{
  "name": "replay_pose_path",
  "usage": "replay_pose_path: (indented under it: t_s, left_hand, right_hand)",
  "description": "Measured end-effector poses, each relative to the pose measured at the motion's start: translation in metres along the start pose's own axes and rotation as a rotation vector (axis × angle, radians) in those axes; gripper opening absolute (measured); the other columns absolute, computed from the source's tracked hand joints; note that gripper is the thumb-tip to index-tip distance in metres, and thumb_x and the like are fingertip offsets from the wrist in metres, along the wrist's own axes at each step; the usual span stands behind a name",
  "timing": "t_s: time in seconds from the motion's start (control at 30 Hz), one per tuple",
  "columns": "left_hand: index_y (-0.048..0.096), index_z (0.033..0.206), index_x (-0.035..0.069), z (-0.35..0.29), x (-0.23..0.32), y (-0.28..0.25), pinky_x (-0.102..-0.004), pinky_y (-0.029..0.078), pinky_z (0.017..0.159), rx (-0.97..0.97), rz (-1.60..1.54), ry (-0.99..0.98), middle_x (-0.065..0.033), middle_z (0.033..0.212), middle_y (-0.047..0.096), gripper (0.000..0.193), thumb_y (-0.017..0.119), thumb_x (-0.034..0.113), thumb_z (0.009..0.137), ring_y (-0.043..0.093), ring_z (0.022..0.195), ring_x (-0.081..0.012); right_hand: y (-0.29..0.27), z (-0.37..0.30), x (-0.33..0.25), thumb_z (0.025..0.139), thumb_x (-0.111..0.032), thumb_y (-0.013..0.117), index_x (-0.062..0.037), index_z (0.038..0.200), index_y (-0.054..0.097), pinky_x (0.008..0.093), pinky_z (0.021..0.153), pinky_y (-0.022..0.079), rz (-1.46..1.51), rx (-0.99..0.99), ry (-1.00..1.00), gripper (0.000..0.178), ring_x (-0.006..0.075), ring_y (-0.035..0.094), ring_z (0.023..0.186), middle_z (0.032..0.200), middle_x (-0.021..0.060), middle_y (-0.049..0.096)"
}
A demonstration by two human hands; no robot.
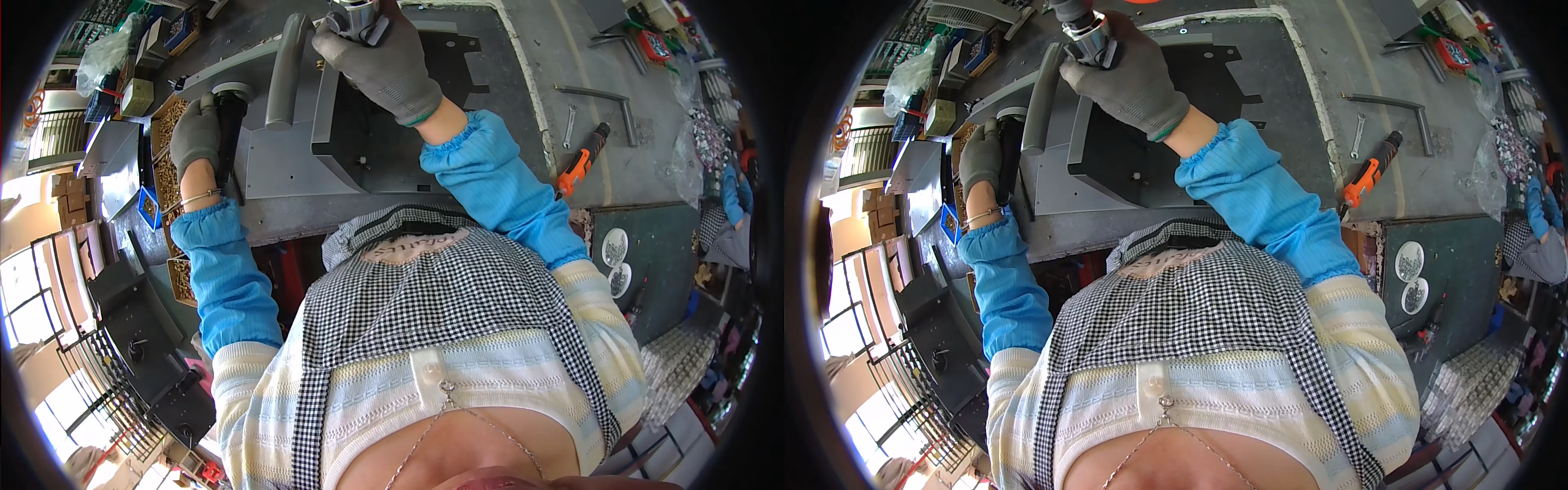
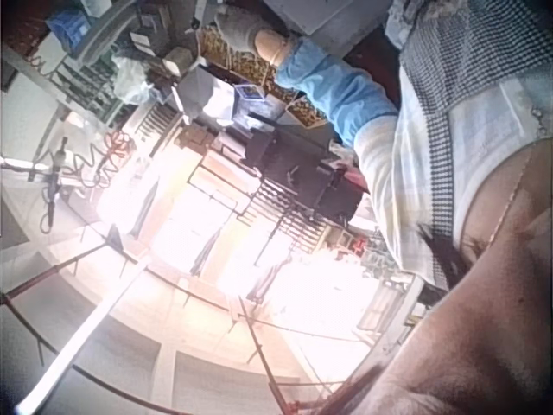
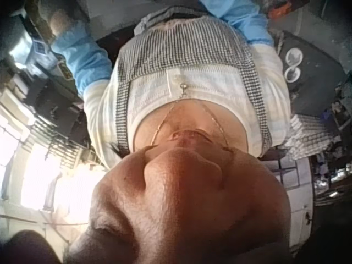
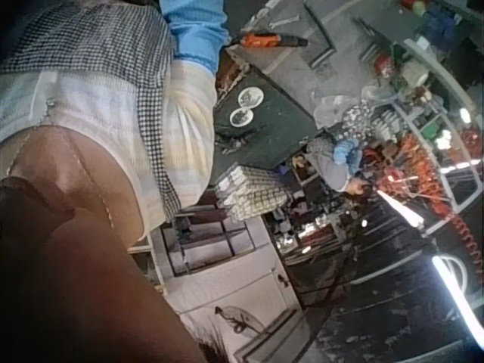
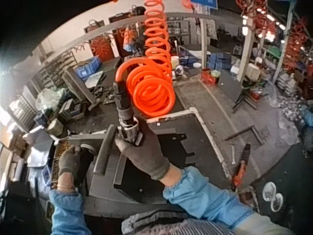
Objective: Assemble metal components onto a chassis using a pneumatic screwdriver and manual handling.
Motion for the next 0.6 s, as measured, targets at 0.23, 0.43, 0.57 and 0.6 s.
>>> replay_pose_path:
  t_s: [0.23, 0.43, 0.57, 0.6]
  left_hand:
    - [0.065, 0.125, 0.021, 0.0, 0.001, -0.001, -0.0477, 0.047, 0.098, -0.011, -0.009, 0.0, -0.0164, 0.124, 0.065, 0.055, 0.033, 0.059, 0.099, 0.061, 0.116, -0.0378]
    - [0.065, 0.126, 0.02, 0.0, 0.001, -0.001, -0.0477, 0.046, 0.099, -0.017, -0.024, 0.012, -0.017, 0.124, 0.065, 0.056, 0.033, 0.058, 0.099, 0.06, 0.117, -0.0379]
    - [0.065, 0.127, 0.02, 0.002, -0.002, 0.001, -0.0476, 0.046, 0.099, -0.02, -0.041, 0.011, -0.0169, 0.125, 0.065, 0.056, 0.033, 0.058, 0.099, 0.06, 0.118, -0.0377]
    - [0.064, 0.127, 0.021, 0.002, -0.001, 0.001, -0.0476, 0.046, 0.099, -0.013, -0.043, 0.015, -0.0168, 0.125, 0.065, 0.056, 0.034, 0.058, 0.099, 0.06, 0.118, -0.0377]
  right_hand:
    - [0.003, -0.011, 0.002, 0.074, -0.022, 0.083, -0.0053, 0.117, 0.057, 0.0331, 0.078, 0.055, -0.103, 0.039, -0.125, 0.053, 0.0184, 0.066, 0.084, 0.097, 0.0079, 0.068]
    - [0.0, -0.008, 0.002, 0.074, -0.02, 0.083, -0.0059, 0.118, 0.057, 0.0333, 0.08, 0.055, -0.12, 0.056, -0.156, 0.054, 0.0186, 0.066, 0.085, 0.099, 0.0079, 0.067]
    - [0.005, -0.014, -0.009, 0.074, -0.02, 0.083, -0.006, 0.118, 0.058, 0.0328, 0.079, 0.055, -0.161, 0.042, -0.204, 0.053, 0.0191, 0.067, 0.085, 0.099, 0.0079, 0.067]
    - [0.006, -0.014, -0.008, 0.074, -0.02, 0.083, -0.0061, 0.118, 0.058, 0.0327, 0.079, 0.055, -0.16, 0.036, -0.187, 0.052, 0.0192, 0.067, 0.085, 0.099, 0.0079, 0.067]
Point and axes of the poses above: each hand's wrist, its own z-axis towards the middle knuckle, its own y-axis out of the palm, x = y × z, the point moved 4 cm from there along z, towards the middle knuckle
